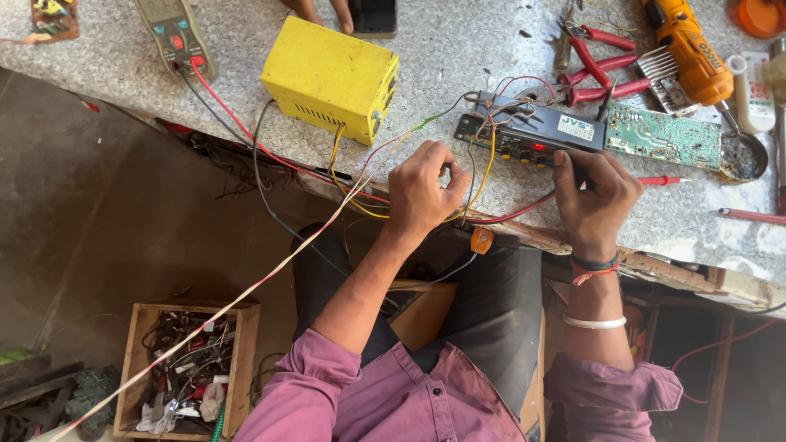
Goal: The person works on a small electronic device on a cluttered workbench, connecting wires to a yellow power supply and a multimeter. They handle a small circuit board, twist wire ends, and adjust knobs on the device while another person stands nearby.
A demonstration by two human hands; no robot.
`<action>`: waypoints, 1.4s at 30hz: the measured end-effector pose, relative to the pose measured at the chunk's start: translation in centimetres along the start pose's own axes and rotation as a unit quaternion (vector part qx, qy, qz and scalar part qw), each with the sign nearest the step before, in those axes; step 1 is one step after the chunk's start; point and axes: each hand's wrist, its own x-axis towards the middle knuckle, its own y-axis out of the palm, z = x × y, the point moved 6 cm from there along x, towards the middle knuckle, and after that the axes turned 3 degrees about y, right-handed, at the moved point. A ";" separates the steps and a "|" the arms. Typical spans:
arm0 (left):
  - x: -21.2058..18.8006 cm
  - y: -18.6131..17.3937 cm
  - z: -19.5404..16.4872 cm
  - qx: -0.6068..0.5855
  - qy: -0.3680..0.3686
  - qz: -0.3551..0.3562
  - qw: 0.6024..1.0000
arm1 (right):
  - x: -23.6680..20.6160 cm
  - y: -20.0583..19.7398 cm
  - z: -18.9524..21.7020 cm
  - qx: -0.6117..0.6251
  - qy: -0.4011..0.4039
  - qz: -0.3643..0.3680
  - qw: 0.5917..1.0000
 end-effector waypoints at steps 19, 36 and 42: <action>1.9 3.6 -2.0 0.007 0.008 0.002 1.000 | 2.2 -2.6 -2.8 -0.010 0.017 -0.007 1.000; 2.0 5.1 -3.8 0.014 0.009 -0.003 1.000 | 2.5 -4.9 -3.5 0.009 0.002 -0.013 1.000; 2.3 5.5 -4.6 0.020 0.013 0.000 1.000 | 3.0 -5.8 -3.4 0.000 -0.012 -0.018 1.000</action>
